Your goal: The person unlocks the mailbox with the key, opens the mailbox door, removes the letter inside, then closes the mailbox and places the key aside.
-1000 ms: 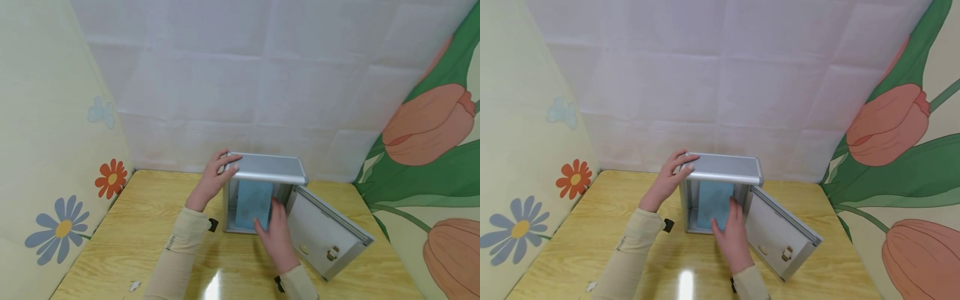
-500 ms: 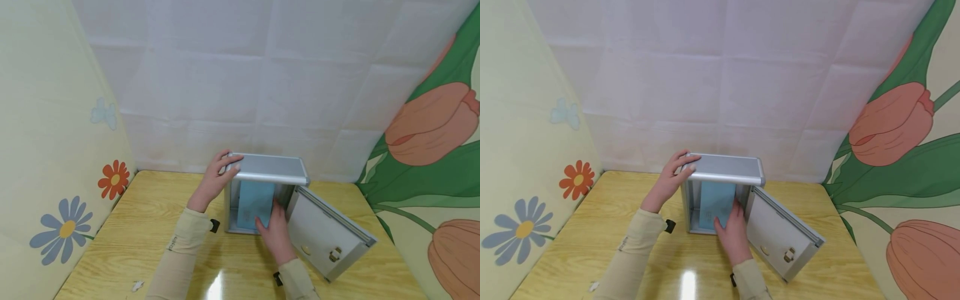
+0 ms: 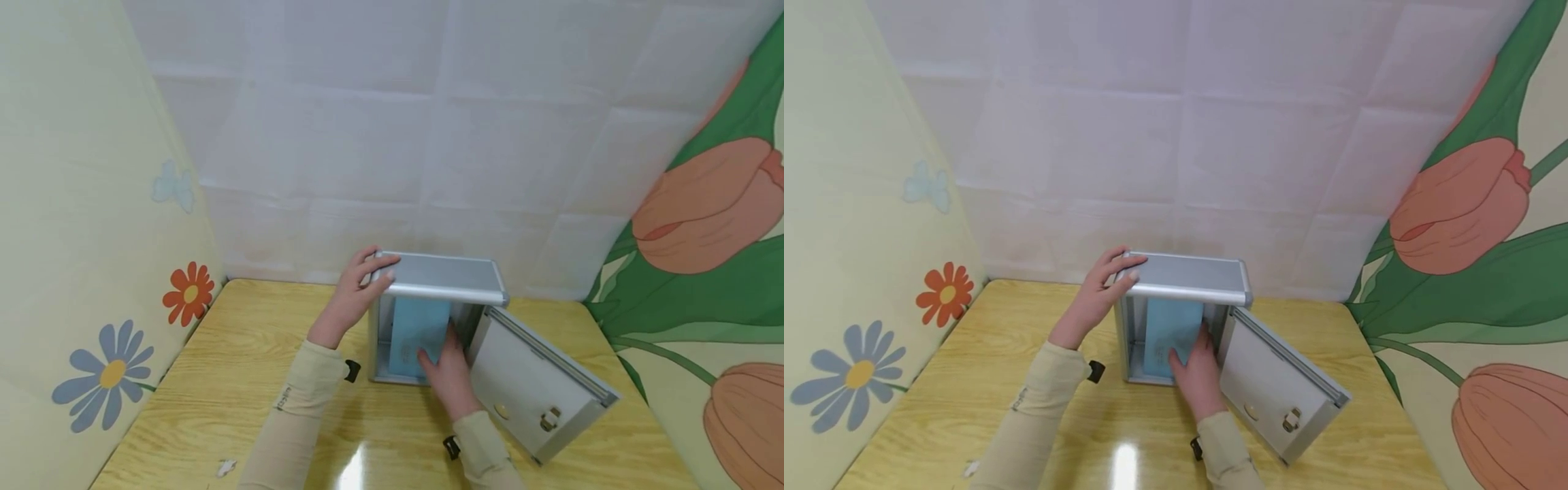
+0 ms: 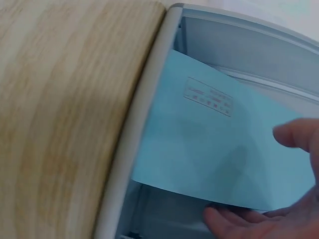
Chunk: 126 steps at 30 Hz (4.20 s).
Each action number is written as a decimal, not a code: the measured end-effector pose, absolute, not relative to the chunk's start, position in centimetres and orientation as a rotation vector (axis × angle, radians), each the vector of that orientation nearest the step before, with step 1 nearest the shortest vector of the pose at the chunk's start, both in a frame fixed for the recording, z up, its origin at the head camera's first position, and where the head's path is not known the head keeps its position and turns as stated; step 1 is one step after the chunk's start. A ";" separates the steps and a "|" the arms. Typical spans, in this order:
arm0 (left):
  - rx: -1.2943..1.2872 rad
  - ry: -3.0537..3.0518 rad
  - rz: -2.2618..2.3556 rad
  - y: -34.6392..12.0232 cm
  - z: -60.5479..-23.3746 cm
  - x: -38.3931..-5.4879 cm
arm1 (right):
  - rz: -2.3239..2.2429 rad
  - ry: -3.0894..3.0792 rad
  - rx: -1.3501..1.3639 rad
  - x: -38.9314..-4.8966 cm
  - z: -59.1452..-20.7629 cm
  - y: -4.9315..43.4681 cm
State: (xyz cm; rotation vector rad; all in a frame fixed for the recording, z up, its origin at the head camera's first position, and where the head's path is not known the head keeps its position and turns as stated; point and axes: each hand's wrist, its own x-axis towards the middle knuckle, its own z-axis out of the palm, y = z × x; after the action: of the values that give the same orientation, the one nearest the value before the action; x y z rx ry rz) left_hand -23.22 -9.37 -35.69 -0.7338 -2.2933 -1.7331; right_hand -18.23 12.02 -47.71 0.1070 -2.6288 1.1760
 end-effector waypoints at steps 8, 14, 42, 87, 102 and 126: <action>-0.725 -2.304 -1.724 -9.3 -35.7 -23.2 | 1.184 -2.538 0.131 -18.8 -48.1 11.9; -0.736 -2.310 -1.713 -9.2 -34.9 -22.5 | 1.199 -2.538 0.103 -19.1 -48.3 12.0; -0.727 -2.274 -1.733 -9.3 -35.6 -23.0 | 1.325 -2.336 0.255 -17.8 -46.9 12.4; -0.727 -2.322 -1.697 -9.1 -35.5 -23.4 | 0.706 -2.684 0.958 -7.6 -47.7 14.6; -0.687 -2.340 -1.679 -9.2 -35.6 -23.5 | 0.598 -3.121 1.146 -8.1 -49.6 14.5; -0.708 -2.335 -1.691 -9.2 -35.8 -23.6 | 0.433 -3.142 0.952 -9.0 -50.1 12.7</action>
State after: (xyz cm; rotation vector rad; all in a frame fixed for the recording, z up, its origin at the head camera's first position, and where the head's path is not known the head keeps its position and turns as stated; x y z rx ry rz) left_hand -23.65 -9.22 -35.75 -0.7085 -2.3348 -1.6914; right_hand -8.99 12.71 -50.14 0.9525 -3.1416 0.4326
